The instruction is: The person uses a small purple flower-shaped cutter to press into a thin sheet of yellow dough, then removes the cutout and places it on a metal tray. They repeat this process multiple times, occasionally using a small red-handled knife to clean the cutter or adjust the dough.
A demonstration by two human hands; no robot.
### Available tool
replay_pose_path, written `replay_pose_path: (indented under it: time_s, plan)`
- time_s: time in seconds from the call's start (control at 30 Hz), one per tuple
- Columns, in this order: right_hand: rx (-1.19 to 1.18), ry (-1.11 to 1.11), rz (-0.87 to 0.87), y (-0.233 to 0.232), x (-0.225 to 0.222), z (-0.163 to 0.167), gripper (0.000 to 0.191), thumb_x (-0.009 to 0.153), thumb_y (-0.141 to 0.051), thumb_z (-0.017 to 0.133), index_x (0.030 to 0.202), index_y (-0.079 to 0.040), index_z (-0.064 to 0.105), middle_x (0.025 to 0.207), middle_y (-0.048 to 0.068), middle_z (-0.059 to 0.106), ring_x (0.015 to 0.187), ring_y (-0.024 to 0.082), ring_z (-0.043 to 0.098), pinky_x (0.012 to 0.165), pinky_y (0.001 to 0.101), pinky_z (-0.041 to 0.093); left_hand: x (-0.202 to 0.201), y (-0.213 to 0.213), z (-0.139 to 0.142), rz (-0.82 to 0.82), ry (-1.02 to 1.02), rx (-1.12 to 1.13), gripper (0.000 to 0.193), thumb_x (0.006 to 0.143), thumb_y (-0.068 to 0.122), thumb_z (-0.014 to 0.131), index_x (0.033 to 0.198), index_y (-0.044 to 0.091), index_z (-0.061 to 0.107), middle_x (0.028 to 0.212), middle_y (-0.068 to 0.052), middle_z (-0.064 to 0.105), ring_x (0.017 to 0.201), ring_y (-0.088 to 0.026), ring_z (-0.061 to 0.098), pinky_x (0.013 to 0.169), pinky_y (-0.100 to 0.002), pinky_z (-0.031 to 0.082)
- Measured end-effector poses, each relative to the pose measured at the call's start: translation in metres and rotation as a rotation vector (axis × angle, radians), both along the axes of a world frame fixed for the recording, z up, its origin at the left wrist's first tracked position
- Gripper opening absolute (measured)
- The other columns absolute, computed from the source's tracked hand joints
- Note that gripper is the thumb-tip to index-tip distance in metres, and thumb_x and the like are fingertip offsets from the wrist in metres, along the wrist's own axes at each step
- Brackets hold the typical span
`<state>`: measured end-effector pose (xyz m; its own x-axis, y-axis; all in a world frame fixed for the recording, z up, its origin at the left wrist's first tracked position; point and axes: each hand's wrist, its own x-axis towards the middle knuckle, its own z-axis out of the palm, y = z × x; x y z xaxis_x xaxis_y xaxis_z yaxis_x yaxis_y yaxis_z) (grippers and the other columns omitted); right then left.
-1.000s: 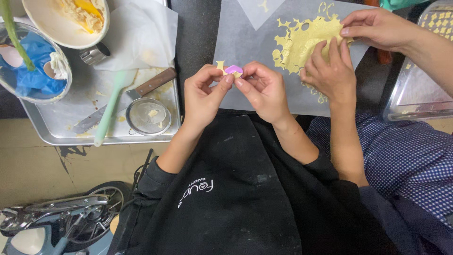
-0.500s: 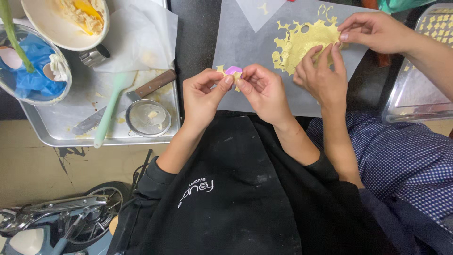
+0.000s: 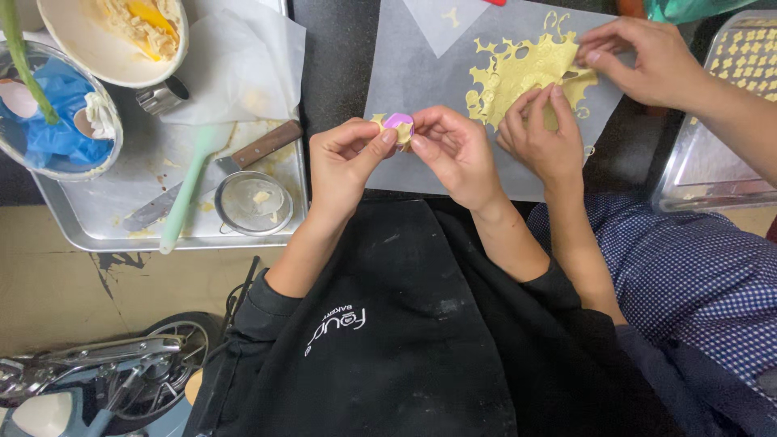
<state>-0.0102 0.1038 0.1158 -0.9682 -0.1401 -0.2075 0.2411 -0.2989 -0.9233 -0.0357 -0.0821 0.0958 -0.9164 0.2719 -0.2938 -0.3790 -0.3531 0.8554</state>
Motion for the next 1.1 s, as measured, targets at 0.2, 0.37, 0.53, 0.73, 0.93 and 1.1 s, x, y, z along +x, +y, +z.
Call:
replay_pose_path:
  time_s: [0.2,0.37,0.53,0.73,0.93,1.1]
  plan:
    - [0.064,-0.002,-0.045,-0.005,0.000,-0.001,0.008,0.105,0.000,0.063,0.112,0.004,0.062,0.105,0.007,0.069,0.099,0.010,0.066,0.092,0.0257,0.055,-0.001,0.001,0.008,-0.063,0.090,-0.066,0.010,0.097,0.001,0.074,0.106,-0.002,0.072,0.100,-0.008,0.073,0.092,-0.011,0.069,0.084,-0.024,0.059]
    - [0.096,-0.007,-0.045,-0.003,0.004,0.000,0.008,0.104,0.002,0.063,0.111,0.005,0.062,0.104,0.006,0.068,0.098,0.008,0.064,0.089,0.0236,0.055,-0.005,0.000,0.019,-0.115,0.130,-0.188,0.012,0.096,0.003,0.073,0.106,-0.003,0.072,0.103,-0.006,0.069,0.099,-0.011,0.068,0.085,-0.024,0.062]
    - [0.095,-0.024,-0.055,0.002,0.004,0.000,0.010,0.103,0.000,0.063,0.112,0.005,0.062,0.105,0.005,0.067,0.098,0.007,0.064,0.089,0.0229,0.055,-0.008,0.007,0.025,-0.117,0.148,-0.261,0.012,0.096,0.003,0.073,0.105,-0.005,0.071,0.101,-0.007,0.070,0.096,-0.011,0.069,0.083,-0.025,0.061]
    - [0.141,-0.017,-0.068,0.003,0.005,-0.003,0.008,0.103,-0.002,0.064,0.108,0.004,0.062,0.102,0.005,0.068,0.095,0.006,0.064,0.085,0.0227,0.055,-0.005,0.013,0.026,-0.123,0.226,-0.393,0.013,0.097,0.005,0.071,0.104,-0.005,0.068,0.098,-0.007,0.072,0.092,-0.009,0.071,0.080,-0.024,0.062]
    - [0.076,-0.014,-0.026,0.008,-0.001,-0.002,0.007,0.103,-0.003,0.065,0.107,0.002,0.061,0.100,0.006,0.068,0.092,0.009,0.065,0.086,0.0242,0.054,-0.007,0.011,0.019,-0.103,0.159,-0.255,0.014,0.100,0.005,0.070,0.109,-0.006,0.070,0.097,-0.009,0.072,0.089,-0.012,0.067,0.082,-0.026,0.059]
    - [-0.042,-0.033,-0.088,0.001,-0.007,0.002,0.007,0.102,-0.003,0.066,0.105,0.002,0.064,0.098,0.008,0.070,0.091,0.012,0.067,0.086,0.0269,0.056,-0.007,0.001,0.020,-0.036,0.004,0.008,0.019,0.100,0.009,0.063,0.113,-0.005,0.068,0.106,-0.006,0.072,0.097,-0.011,0.069,0.087,-0.027,0.060]
